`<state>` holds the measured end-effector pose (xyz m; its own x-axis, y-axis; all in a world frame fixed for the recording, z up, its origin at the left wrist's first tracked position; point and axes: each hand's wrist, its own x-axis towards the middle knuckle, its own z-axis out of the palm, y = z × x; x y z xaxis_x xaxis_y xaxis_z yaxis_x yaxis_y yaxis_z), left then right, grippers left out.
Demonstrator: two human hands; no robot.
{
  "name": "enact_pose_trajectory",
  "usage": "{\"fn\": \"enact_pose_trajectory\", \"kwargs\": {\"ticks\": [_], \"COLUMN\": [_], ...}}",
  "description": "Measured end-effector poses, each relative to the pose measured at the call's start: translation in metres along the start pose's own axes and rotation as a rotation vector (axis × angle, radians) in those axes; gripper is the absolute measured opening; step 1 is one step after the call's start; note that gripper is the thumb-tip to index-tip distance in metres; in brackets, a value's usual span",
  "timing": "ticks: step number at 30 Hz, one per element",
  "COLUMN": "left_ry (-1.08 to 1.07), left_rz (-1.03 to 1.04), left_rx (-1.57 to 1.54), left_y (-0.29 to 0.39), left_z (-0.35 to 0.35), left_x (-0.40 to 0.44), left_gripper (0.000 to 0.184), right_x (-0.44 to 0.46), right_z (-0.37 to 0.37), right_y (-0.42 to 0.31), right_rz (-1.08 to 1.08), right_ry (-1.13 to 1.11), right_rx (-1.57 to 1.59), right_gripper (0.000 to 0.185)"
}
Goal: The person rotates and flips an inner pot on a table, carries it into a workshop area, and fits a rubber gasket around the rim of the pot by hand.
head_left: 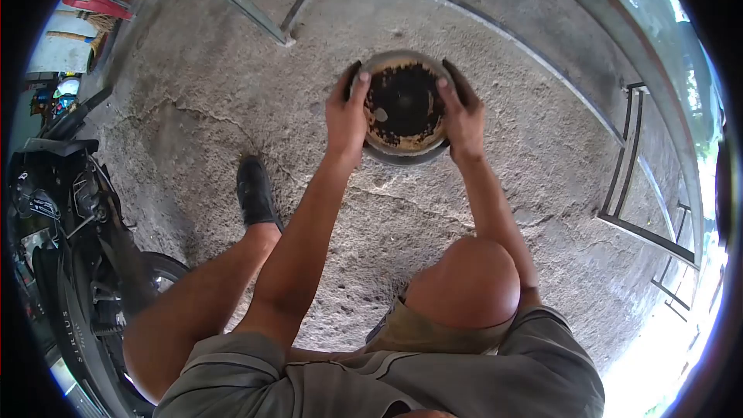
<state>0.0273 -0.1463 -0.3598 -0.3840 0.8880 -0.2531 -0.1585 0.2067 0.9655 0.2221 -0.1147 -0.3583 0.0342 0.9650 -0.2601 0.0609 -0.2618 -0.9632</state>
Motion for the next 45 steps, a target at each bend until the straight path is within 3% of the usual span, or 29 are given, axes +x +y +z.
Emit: {"fn": "enact_pose_trajectory", "kwargs": {"ticks": [1, 3, 5, 6, 8, 9, 10, 16, 19, 20, 22, 23, 24, 26, 29, 32, 37, 39, 40, 41, 43, 45], "left_ry": [-0.005, 0.021, 0.077, 0.083, 0.080, 0.047, 0.084, 0.058, 0.061, 0.035, 0.101, 0.171, 0.140, 0.097, 0.081, 0.088, 0.060, 0.101, 0.157, 0.149, 0.203, 0.123], "left_rz": [-0.028, 0.000, 0.030, -0.011, -0.128, -0.171, -0.038, -0.030, -0.003, 0.005, 0.010, 0.010, -0.105, -0.061, -0.013, -0.100, 0.000, 0.061, -0.083, -0.086, -0.054, -0.056], "left_rx": [-0.103, -0.102, -0.099, -0.216, -0.142, -0.120, 0.046, 0.014, -0.075, -0.152, -0.086, -0.019, -0.232, -0.147, -0.077, -0.091, -0.120, -0.233, -0.074, -0.075, -0.084, -0.114], "left_y": [0.010, -0.046, -0.101, -0.094, -0.108, -0.107, -0.112, -0.050, 0.011, 0.017, -0.075, -0.105, -0.095, -0.096, -0.096, -0.095, 0.000, 0.006, -0.064, -0.088, -0.096, -0.099], "left_z": [0.003, 0.001, -0.006, 0.004, -0.019, -0.012, -0.010, -0.003, 0.007, 0.010, 0.004, -0.001, 0.005, 0.003, 0.001, -0.003, 0.016, 0.029, 0.018, 0.012, 0.015, 0.011], "left_x": [-0.001, 0.016, 0.011, 0.012, -0.010, 0.014, 0.022, 0.012, -0.011, -0.011, 0.004, 0.001, -0.005, 0.003, 0.009, 0.004, -0.023, -0.027, -0.014, -0.020, -0.008, -0.009], "left_gripper": [0.065, 0.065, 0.064, 0.063, 0.063, 0.063, 0.064, 0.068, 0.066, 0.066, 0.065, 0.065, 0.065, 0.066, 0.066, 0.063, 0.060, 0.059, 0.059, 0.059, 0.061, 0.063], "right_x": [-0.006, 0.007, 0.010, 0.045, 0.014, 0.028, 0.034, 0.014, -0.008, -0.010, -0.002, 0.009, 0.009, -0.009, 0.008, 0.007, -0.013, -0.010, -0.012, 0.004, 0.008, -0.011], "right_z": [0.000, 0.005, 0.010, 0.004, 0.009, 0.013, 0.014, 0.005, -0.002, -0.004, -0.004, 0.009, 0.005, 0.003, 0.004, 0.001, -0.013, -0.013, -0.006, -0.005, -0.002, -0.005], "right_y": [-0.016, 0.007, 0.091, 0.081, 0.094, 0.091, 0.097, 0.061, -0.031, -0.017, 0.028, 0.109, 0.110, 0.111, 0.094, 0.078, -0.028, 0.000, 0.022, 0.111, 0.116, 0.121], "right_rz": [-0.019, -0.054, 0.012, -0.060, 0.055, 0.000, -0.059, -0.069, 0.052, 0.065, 0.157, -0.060, -0.061, -0.035, 0.003, 0.026, 0.034, 0.124, 0.216, -0.104, 0.006, 0.061], "right_ry": [-0.018, -0.028, 0.125, 0.138, 0.036, 0.027, 0.054, 0.038, 0.004, 0.005, 0.065, 0.164, 0.136, 0.127, 0.122, 0.083, 0.058, 0.095, 0.128, 0.156, 0.198, 0.198], "right_rx": [0.066, 0.138, -0.249, -0.247, 0.009, 0.015, -0.041, -0.033, 0.045, 0.040, -0.061, -0.128, -0.138, -0.139, -0.209, -0.086, 0.021, -0.020, -0.050, -0.204, -0.128, -0.154], "right_gripper": [0.059, 0.059, 0.058, 0.058, 0.060, 0.060, 0.060, 0.059, 0.059, 0.059, 0.058, 0.059, 0.061, 0.062, 0.066, 0.067, 0.060, 0.060, 0.060, 0.062, 0.064, 0.064]}}
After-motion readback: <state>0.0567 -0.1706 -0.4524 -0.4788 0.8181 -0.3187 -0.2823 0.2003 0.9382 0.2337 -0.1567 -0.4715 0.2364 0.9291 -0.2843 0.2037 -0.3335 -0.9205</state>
